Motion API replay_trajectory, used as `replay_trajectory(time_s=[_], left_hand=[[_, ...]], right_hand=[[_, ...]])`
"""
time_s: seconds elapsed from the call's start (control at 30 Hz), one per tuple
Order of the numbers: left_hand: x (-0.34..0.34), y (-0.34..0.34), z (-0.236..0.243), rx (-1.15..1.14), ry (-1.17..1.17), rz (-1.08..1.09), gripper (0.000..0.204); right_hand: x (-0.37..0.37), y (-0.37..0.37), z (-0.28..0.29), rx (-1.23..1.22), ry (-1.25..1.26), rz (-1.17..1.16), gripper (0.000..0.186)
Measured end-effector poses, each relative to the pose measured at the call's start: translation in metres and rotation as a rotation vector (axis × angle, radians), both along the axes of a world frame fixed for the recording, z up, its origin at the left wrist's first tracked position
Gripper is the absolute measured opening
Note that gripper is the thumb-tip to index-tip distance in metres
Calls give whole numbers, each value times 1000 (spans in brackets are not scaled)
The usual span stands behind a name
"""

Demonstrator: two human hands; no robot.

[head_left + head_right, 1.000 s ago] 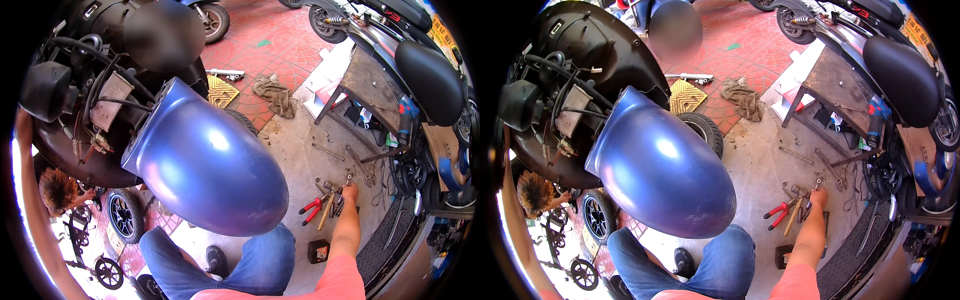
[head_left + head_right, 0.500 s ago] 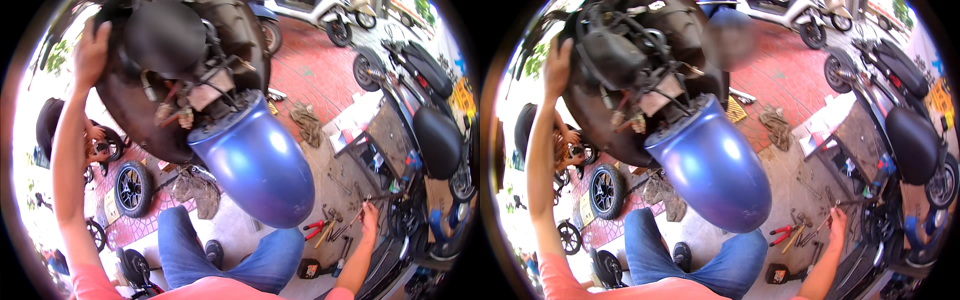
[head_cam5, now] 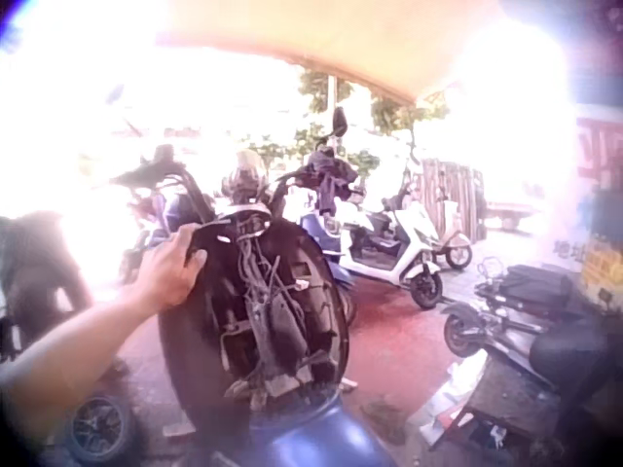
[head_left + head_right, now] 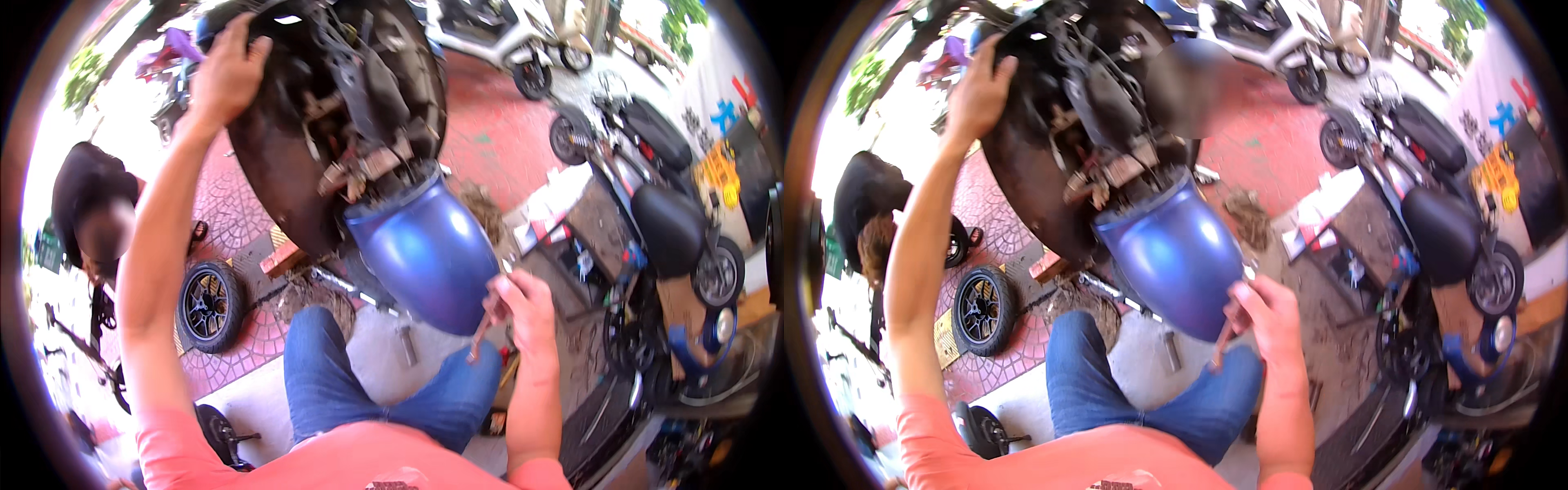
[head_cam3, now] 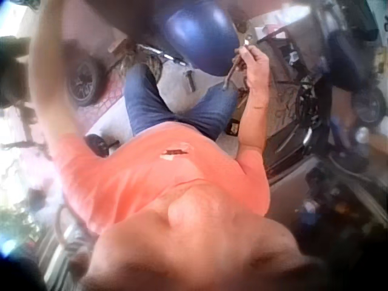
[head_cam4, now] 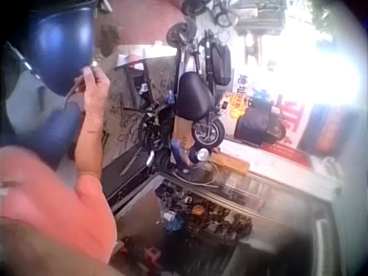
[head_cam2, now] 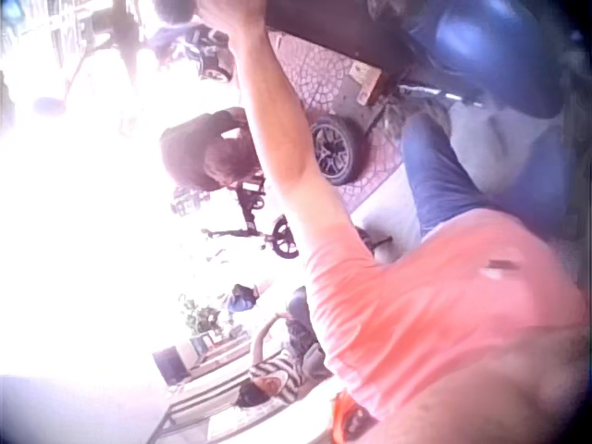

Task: The person disassembles the front fairing of a motorcycle, receives a package, and then installs a wheel onto the front forks by hand and with a tool.

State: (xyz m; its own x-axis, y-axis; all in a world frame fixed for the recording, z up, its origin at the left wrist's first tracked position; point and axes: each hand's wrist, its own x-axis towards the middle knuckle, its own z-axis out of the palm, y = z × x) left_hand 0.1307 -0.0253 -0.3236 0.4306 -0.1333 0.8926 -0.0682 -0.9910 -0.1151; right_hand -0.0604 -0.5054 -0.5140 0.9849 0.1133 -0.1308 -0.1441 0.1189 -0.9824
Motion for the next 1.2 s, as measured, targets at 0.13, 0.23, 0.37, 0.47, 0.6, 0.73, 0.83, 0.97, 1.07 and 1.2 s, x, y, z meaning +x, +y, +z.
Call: replay_trajectory(time_s=[0.13,0.23,0.37,0.47,0.6,0.73,0.83,0.97,1.07,1.2], left_hand=[[-74,-43,-12,-433,62,-352,43],[-158,-114,-58,-865,724,-731,39],[-228,-191,-155,-1201,1509,-945,34],[-246,-209,-199,-1376,1732,-979,31],[-271,-235,-219,-1536,1669,-777,27],[-282,-241,-230,-1535,1751,-733,25],[-278,-231,-236,-1486,1795,-687,24],[-269,-214,-237,-1481,1672,-599,20],[-260,-206,-233,-1473,1609,-589,22],[-250,-204,-227,-1454,1507,-609,27]], right_hand=[[-2,57,31,94,-23,6,23],[-13,65,35,154,-47,6,20],[-34,74,19,243,-83,-19,18],[-55,75,-2,182,7,-77,13],[-81,45,-19,-199,-161,-121,19],[-146,-40,-84,-32,53,-651,24],[-215,-147,-219,-203,323,-1244,18],[-319,-235,-408,-154,995,-1409,24],[-362,-248,-488,-358,1152,-1376,36],[-371,-265,-535,73,949,-1478,48]])
